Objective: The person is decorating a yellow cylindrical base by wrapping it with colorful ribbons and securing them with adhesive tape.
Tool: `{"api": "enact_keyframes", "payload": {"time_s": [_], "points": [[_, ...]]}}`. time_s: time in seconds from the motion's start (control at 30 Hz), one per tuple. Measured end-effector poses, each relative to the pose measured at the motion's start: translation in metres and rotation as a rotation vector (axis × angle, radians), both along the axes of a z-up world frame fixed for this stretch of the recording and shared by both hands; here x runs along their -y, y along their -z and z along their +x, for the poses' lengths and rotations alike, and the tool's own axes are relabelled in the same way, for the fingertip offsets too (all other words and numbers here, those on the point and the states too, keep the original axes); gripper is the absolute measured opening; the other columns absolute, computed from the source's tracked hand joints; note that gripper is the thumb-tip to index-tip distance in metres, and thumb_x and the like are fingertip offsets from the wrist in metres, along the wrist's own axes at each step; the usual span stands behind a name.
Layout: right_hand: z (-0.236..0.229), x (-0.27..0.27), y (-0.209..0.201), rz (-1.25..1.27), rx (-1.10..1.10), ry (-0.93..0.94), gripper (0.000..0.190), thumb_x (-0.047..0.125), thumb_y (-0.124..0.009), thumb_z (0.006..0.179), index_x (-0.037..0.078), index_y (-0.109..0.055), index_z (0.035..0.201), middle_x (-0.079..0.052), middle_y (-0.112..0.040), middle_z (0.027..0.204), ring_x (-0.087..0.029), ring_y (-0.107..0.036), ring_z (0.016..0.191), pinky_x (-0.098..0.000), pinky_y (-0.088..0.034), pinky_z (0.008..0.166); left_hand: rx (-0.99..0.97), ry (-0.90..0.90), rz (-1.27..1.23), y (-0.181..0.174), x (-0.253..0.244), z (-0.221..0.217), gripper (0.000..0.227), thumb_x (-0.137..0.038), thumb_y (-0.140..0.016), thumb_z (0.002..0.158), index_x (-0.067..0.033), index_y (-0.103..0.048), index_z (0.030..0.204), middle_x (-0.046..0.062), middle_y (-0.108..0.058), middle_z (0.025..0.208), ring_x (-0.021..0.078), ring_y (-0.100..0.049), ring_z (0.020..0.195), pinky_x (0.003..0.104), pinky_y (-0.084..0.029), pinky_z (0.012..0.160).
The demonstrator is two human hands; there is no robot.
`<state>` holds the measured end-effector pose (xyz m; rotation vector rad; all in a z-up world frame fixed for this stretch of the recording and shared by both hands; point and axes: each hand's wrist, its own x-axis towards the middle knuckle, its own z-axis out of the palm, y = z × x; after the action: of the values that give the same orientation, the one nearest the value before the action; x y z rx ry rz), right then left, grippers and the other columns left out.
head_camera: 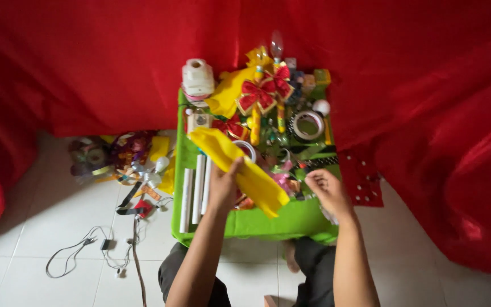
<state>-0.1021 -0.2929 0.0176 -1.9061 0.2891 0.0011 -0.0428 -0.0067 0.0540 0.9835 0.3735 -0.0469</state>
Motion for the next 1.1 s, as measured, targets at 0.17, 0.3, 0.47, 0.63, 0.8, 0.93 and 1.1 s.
{"api": "enact_keyframes", "payload": {"time_s": [0.17, 0.3, 0.47, 0.63, 0.8, 0.93, 1.1], "points": [[0.026, -0.079, -0.053, 0.208, 0.066, -0.198, 0.049, 0.030, -0.078, 0.092, -0.001, -0.066, 0.127, -0.021, -0.075, 0.114, -0.027, -0.070, 0.107, -0.0421, -0.056, 0.091, 0.076, 0.016, -0.018, 0.007, 0.015, 0.022, 0.047, -0.013, -0.082, 0.090, 0.0009, -0.058, 0.128, 0.019, -0.069, 0.112, 0.0287, -0.069, 0.099, 0.051, -0.058, 0.090], [0.053, -0.100, -0.056, 0.148, 0.032, -0.284, 0.034, 0.023, -0.084, 0.084, 0.002, -0.075, 0.109, -0.006, -0.073, 0.089, -0.017, -0.065, 0.083, -0.0311, -0.054, 0.074, 0.064, 0.062, 0.012, 0.048, 0.009, 0.039, 0.045, -0.016, -0.080, 0.093, -0.0010, -0.059, 0.129, 0.020, -0.071, 0.115, 0.0294, -0.072, 0.099, 0.048, -0.060, 0.086], [0.052, -0.112, -0.033, 0.170, 0.007, -0.262, 0.021, 0.024, -0.082, 0.087, 0.005, -0.074, 0.091, -0.003, -0.068, 0.075, -0.015, -0.061, 0.071, -0.0281, -0.051, 0.065, -0.038, 0.023, -0.055, 0.040, 0.009, 0.019, 0.048, -0.017, -0.080, 0.092, 0.0014, -0.057, 0.130, 0.022, -0.070, 0.116, 0.0343, -0.071, 0.102, 0.051, -0.058, 0.090], [0.046, -0.117, -0.041, 0.172, 0.072, -0.176, 0.021, 0.025, -0.084, 0.088, 0.006, -0.073, 0.085, 0.000, -0.064, 0.069, -0.011, -0.058, 0.067, -0.0243, -0.048, 0.061, -0.114, -0.003, -0.085, 0.033, 0.007, 0.018, 0.050, -0.017, -0.080, 0.092, 0.0033, -0.057, 0.132, 0.026, -0.069, 0.119, 0.0389, -0.072, 0.104, 0.053, -0.058, 0.089], [0.043, -0.120, -0.044, 0.006, -0.014, -0.181, 0.024, 0.024, -0.069, 0.090, 0.003, -0.072, 0.102, -0.003, -0.073, 0.078, -0.010, -0.058, 0.060, -0.0242, -0.045, 0.055, -0.237, 0.067, -0.033, 0.004, -0.002, 0.019, 0.048, -0.019, -0.062, 0.095, -0.0083, -0.053, 0.142, 0.016, -0.067, 0.112, 0.0213, -0.060, 0.085, 0.028, -0.048, 0.066], [0.045, -0.118, -0.038, 0.041, -0.026, -0.207, 0.022, 0.022, -0.067, 0.093, 0.004, -0.073, 0.103, -0.003, -0.073, 0.076, -0.009, -0.057, 0.056, -0.0233, -0.043, 0.051, -0.192, 0.094, -0.031, 0.002, -0.003, 0.020, 0.039, -0.016, -0.058, 0.099, -0.0018, -0.055, 0.134, 0.015, -0.065, 0.108, 0.0205, -0.060, 0.087, 0.031, -0.050, 0.074], [0.050, -0.121, -0.044, 0.109, -0.051, -0.141, 0.024, 0.020, -0.067, 0.093, 0.002, -0.073, 0.107, -0.004, -0.076, 0.087, -0.011, -0.064, 0.069, -0.0240, -0.049, 0.063, -0.222, 0.109, -0.029, 0.004, -0.001, 0.026, 0.033, -0.018, -0.057, 0.101, -0.0025, -0.054, 0.130, 0.012, -0.061, 0.096, 0.0157, -0.054, 0.071, 0.027, -0.045, 0.059]]}}
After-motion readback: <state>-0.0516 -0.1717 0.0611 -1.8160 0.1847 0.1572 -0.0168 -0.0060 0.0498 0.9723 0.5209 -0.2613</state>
